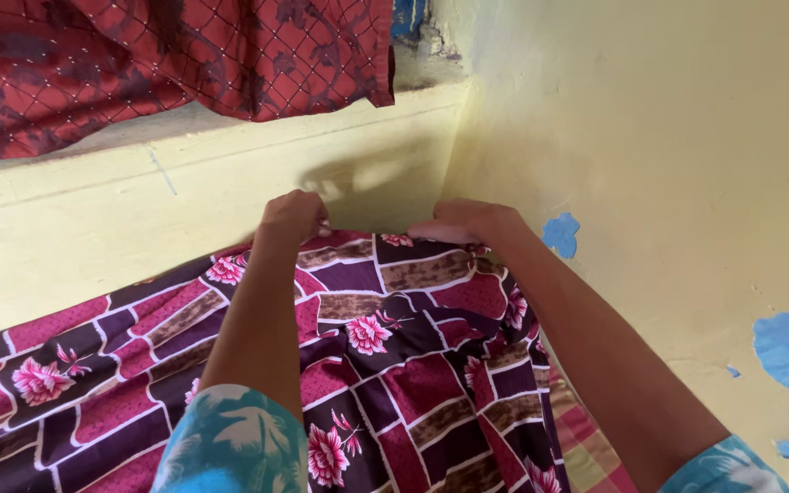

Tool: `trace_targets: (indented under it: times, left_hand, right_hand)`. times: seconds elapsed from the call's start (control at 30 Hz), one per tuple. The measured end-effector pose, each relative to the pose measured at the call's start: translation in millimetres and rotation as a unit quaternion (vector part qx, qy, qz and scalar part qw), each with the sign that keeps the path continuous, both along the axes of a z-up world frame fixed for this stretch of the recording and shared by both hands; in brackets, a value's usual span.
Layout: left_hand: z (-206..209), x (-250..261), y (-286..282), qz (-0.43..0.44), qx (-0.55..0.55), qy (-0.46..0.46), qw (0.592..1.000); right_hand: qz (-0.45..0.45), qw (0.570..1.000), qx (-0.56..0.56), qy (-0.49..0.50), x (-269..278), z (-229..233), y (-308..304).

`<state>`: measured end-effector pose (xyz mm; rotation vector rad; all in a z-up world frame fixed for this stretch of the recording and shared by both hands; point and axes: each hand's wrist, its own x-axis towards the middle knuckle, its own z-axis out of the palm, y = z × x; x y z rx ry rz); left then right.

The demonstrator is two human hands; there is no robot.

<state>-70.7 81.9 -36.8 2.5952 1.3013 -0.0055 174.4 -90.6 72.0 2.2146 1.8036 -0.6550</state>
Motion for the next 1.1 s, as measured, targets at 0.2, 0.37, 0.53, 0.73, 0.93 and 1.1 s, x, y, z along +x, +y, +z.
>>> trace_targets:
  times: [0.2, 0.37, 0.53, 0.73, 0.93, 1.1]
  left_hand:
    - [6.9, 12.9, -21.1, -0.030, 0.185, -0.001, 0.982]
    - [-21.4, 40.9, 3.9, -0.002, 0.262, -0.071, 0.963]
    - [-60.3, 61.5, 20.0, 0.069, 0.139, -0.021, 0.988]
    - [-69.0, 10.2, 5.0, 0.134, -0.154, -0.156, 0.966]
    - [-47.9, -8.1, -23.6, 0.187, -0.185, -0.084, 0.961]
    - [-37.4, -11.5, -48.4, 0.117, -0.063, -0.040, 0.990]
  right_hand:
    - [-0.017, 1.000, -0.013, 0.006, -3.4, 7.4, -2.9]
    - [-0.037, 0.999, -0.026, 0.022, -4.7, 10.7, 1.1]
    - [0.010, 0.998, 0.025, 0.062, 0.2, 5.7, 1.5]
    - [-0.027, 0.997, -0.001, 0.075, 14.1, -6.2, 3.8]
    - [-0.143, 0.975, 0.167, -0.033, 32.3, -6.0, -3.3]
    - [0.004, 0.878, 0.471, -0.085, -0.2, -9.6, -14.0]
